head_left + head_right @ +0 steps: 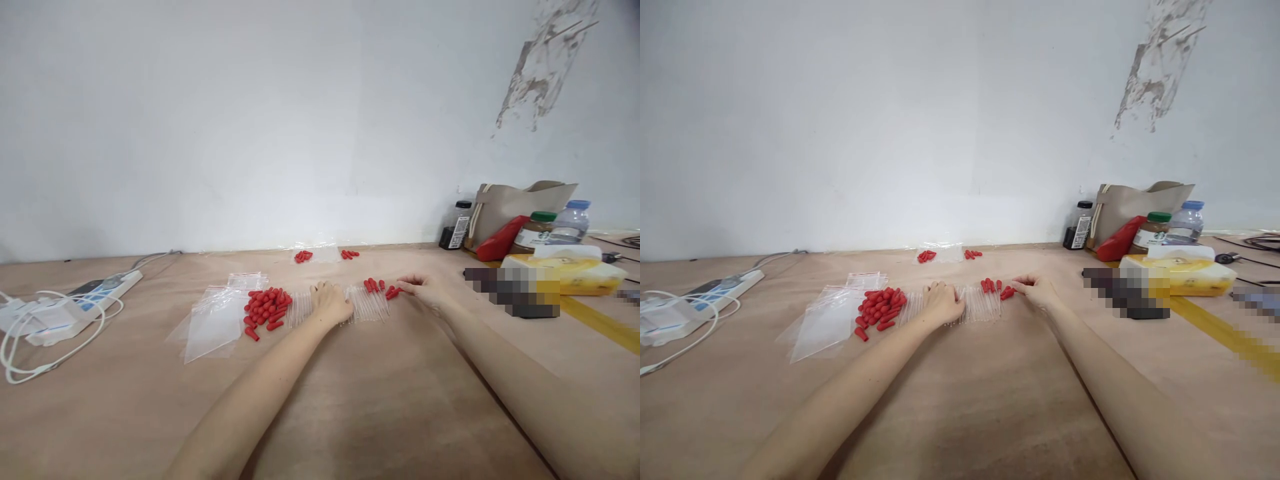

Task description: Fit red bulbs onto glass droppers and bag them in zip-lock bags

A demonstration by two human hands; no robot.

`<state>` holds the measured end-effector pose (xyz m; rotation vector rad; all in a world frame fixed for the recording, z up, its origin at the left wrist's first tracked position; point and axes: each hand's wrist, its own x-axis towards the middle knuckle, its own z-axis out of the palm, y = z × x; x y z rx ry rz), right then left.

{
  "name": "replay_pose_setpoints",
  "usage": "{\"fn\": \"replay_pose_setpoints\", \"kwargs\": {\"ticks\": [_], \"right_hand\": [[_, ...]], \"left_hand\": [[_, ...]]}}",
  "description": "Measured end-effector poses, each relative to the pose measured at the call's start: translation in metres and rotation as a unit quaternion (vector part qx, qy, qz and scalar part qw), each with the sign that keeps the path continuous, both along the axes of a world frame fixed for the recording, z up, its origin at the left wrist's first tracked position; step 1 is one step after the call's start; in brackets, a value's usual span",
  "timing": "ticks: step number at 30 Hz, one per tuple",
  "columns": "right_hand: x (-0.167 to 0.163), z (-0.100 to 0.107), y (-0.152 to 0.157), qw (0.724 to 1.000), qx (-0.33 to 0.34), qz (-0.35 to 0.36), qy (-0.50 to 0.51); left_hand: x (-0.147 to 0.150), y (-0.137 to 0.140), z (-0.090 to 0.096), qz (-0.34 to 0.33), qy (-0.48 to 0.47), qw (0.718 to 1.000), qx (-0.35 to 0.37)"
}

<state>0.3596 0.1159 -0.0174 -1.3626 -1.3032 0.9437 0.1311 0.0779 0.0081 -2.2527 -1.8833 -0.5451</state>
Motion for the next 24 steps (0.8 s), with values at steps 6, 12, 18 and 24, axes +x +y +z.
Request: {"fn": "replay_pose_setpoints", "kwargs": {"ticks": [6,12,18,24], "right_hand": [[-0.023,0.015,-0.016,0.992,0.081,0.091,0.018],[-0.073,0.018,-0.048,0.950,0.166,0.247,-0.094],[-0.105,0.008,-0.091,0.912,0.225,0.229,-0.256],[-0.105,0.001,-0.101,0.879,0.271,0.231,-0.316]], "left_hand": [[0.010,0.001,0.004,0.025,0.010,0.998,-0.060],[-0.024,-0.027,0.026,-0.019,0.013,0.999,-0.028],[-0.089,-0.072,0.011,-0.206,0.015,0.978,0.030],[-0.097,-0.081,-0.020,-0.265,-0.064,0.958,0.085]]}}
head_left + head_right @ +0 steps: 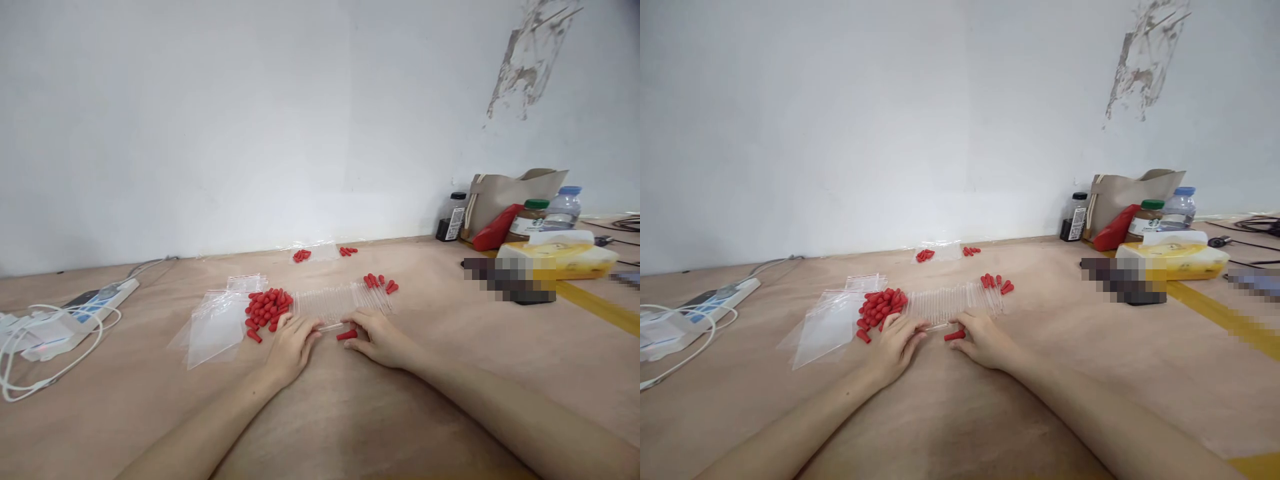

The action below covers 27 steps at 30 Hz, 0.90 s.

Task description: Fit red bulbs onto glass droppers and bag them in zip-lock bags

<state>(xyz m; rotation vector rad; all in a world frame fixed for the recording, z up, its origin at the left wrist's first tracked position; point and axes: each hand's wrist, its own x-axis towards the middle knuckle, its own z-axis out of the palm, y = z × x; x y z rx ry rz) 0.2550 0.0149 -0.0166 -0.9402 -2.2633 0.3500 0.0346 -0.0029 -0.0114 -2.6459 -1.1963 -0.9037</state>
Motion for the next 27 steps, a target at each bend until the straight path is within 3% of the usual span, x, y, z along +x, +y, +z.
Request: {"fn": "replay_pose_setpoints", "kwargs": {"ticks": [6,14,27], "right_hand": [[-0.006,-0.008,0.002,0.999,0.053,-0.002,-0.006],[-0.003,-0.001,-0.004,0.992,0.017,-0.010,0.122],[-0.006,0.001,-0.009,0.991,0.048,0.058,0.113]], "left_hand": [[0.001,0.001,-0.002,-0.007,-0.021,1.000,0.015],[0.003,0.000,-0.001,-0.002,-0.012,1.000,0.010],[0.002,-0.001,0.001,-0.053,-0.019,0.997,0.043]]}}
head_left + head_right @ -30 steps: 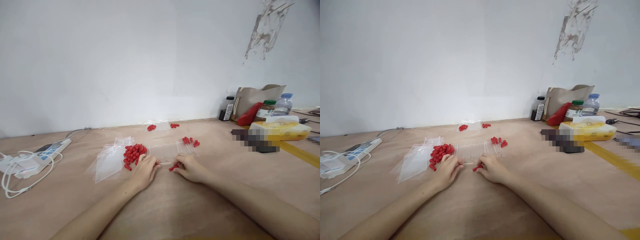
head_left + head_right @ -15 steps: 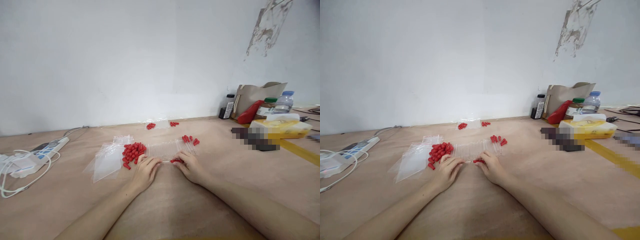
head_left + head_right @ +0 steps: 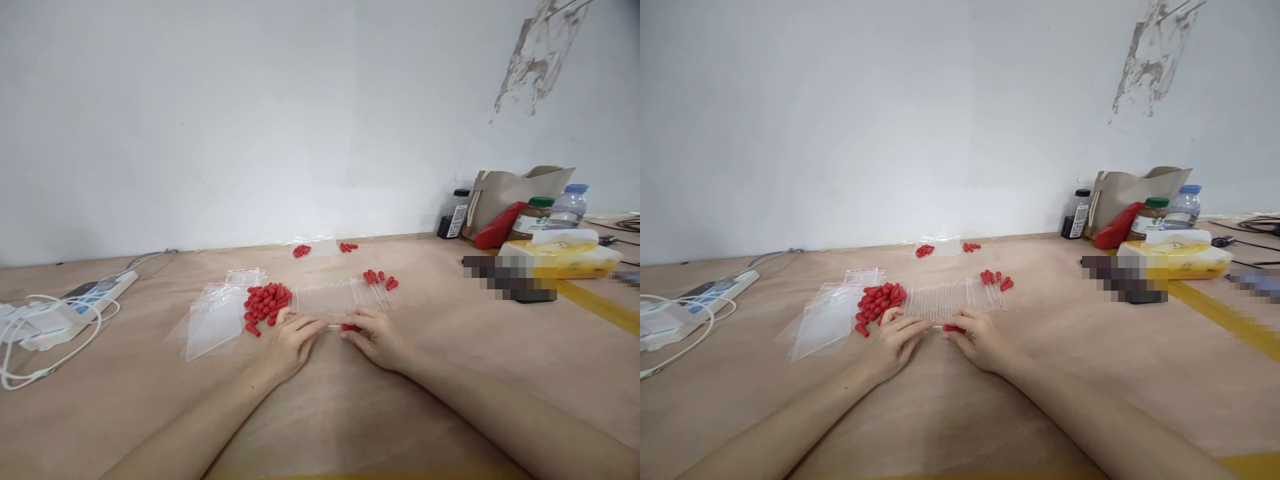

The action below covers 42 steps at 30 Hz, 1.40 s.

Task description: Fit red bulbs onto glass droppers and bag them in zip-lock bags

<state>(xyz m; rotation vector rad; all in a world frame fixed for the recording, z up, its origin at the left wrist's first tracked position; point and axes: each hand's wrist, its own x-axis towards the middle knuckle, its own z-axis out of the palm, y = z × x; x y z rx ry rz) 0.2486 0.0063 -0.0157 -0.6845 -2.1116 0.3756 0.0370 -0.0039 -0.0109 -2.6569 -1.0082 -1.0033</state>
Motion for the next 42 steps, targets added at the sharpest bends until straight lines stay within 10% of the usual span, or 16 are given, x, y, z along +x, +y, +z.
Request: {"fn": "replay_pose_setpoints", "kwargs": {"ticks": [28,42], "right_hand": [[0.0063,-0.0007,0.0030,0.981,0.131,-0.022,-0.143],[-0.0026,-0.0022,0.0074,0.988,0.086,-0.008,-0.125]], "left_hand": [[0.0011,-0.0030,0.0017,-0.033,0.068,0.996,0.040],[0.0063,-0.0033,-0.0042,-0.026,0.043,0.995,0.083]]}}
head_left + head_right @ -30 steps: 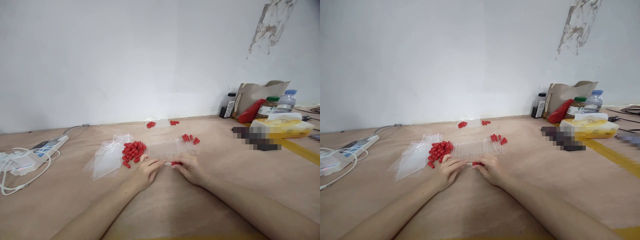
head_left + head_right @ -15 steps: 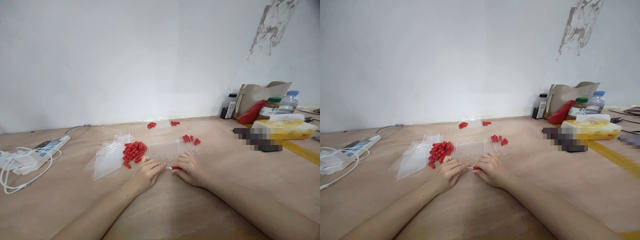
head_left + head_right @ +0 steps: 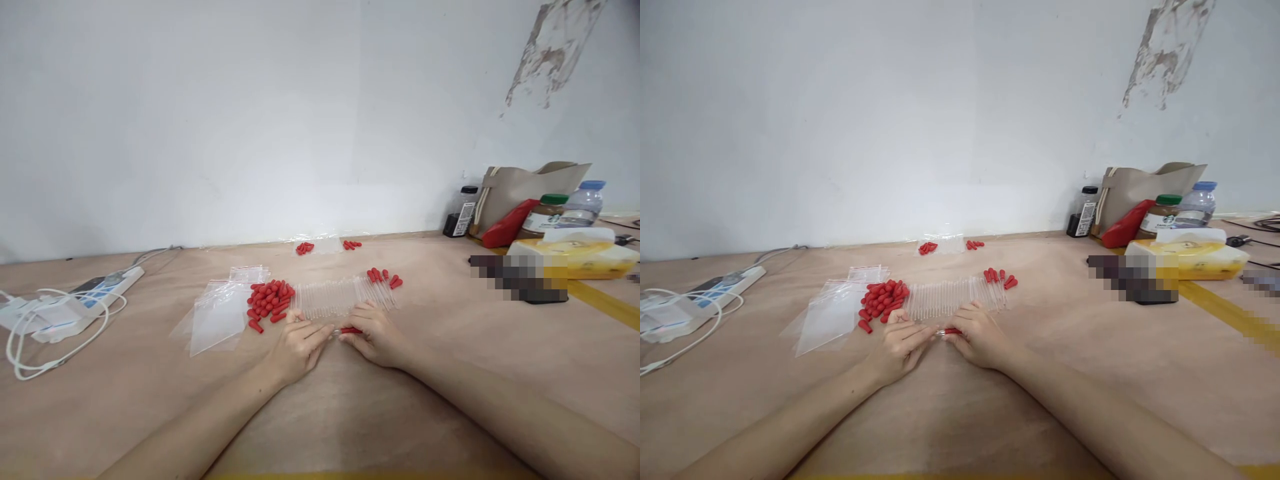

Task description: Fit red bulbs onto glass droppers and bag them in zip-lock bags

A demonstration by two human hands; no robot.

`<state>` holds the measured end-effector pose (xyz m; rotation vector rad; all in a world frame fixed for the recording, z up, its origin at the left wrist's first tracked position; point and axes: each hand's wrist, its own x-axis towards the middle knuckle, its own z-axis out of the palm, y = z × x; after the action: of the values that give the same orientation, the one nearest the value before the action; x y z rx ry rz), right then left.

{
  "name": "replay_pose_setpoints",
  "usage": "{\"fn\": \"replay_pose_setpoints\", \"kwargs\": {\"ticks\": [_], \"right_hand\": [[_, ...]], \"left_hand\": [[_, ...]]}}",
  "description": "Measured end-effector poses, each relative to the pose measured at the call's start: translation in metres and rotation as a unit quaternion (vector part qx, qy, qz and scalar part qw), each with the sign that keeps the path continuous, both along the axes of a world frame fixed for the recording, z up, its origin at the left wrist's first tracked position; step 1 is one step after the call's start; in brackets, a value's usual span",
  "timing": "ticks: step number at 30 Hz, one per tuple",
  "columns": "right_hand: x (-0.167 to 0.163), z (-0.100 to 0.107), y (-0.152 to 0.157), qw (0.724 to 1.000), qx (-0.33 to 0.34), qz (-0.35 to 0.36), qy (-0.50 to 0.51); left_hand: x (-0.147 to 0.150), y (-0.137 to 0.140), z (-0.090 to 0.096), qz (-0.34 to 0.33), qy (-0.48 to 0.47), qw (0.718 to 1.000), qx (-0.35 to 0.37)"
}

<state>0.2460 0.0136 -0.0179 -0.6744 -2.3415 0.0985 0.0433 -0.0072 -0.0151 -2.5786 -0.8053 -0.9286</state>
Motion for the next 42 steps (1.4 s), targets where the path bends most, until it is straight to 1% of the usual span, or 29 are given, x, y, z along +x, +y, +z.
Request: {"fn": "replay_pose_setpoints", "kwargs": {"ticks": [8,10,12,14,15,17,19,21,23,26,28,30,32,33,38,42], "right_hand": [[0.002,0.002,0.001,0.999,0.037,0.015,-0.019],[0.004,0.002,0.001,0.999,0.035,0.023,-0.017],[0.004,0.003,0.000,0.999,-0.001,0.037,0.013],[0.003,0.003,-0.002,0.993,-0.080,0.036,0.083],[0.002,0.003,-0.002,0.983,-0.127,0.027,0.127],[0.000,0.003,-0.001,0.955,-0.210,0.004,0.211],[0.003,0.007,0.006,0.925,-0.263,-0.010,0.273],[0.013,0.014,0.019,0.901,-0.291,-0.015,0.320],[0.029,0.026,0.037,0.882,-0.301,-0.021,0.361],[0.061,0.046,0.068,0.871,-0.287,-0.078,0.392],[0.078,0.055,0.088,0.874,-0.281,-0.142,0.369],[0.088,0.056,0.104,0.889,-0.289,-0.233,0.268],[0.090,0.050,0.116,0.892,-0.293,-0.292,0.180],[0.089,0.045,0.120,0.891,-0.294,-0.309,0.153],[0.073,0.018,0.133,0.890,-0.277,-0.353,0.086],[0.067,0.011,0.136,0.892,-0.256,-0.371,0.045]], "left_hand": [[0.000,-0.001,0.002,-0.002,0.011,1.000,-0.024],[-0.001,0.000,0.001,0.001,0.010,0.999,-0.036],[-0.002,0.001,0.000,0.004,-0.002,0.999,-0.043],[-0.002,0.002,-0.001,0.009,-0.019,0.999,-0.048],[-0.002,0.002,-0.001,0.013,-0.028,0.998,-0.051],[-0.001,0.002,0.000,0.027,-0.042,0.997,-0.060],[-0.001,0.002,0.001,0.053,-0.056,0.995,-0.070],[-0.001,0.001,0.003,0.082,-0.071,0.991,-0.080],[-0.001,0.001,0.004,0.101,-0.075,0.988,-0.091],[-0.003,0.000,0.004,0.105,-0.058,0.987,-0.109],[-0.003,0.000,0.004,0.106,-0.050,0.986,-0.119],[-0.002,0.000,0.005,0.107,-0.047,0.985,-0.125],[-0.002,-0.001,0.005,0.108,-0.046,0.985,-0.129],[-0.002,-0.001,0.005,0.108,-0.046,0.984,-0.132],[-0.002,-0.002,0.005,0.105,-0.039,0.983,-0.148],[-0.003,-0.001,0.005,0.104,-0.032,0.982,-0.154]]}}
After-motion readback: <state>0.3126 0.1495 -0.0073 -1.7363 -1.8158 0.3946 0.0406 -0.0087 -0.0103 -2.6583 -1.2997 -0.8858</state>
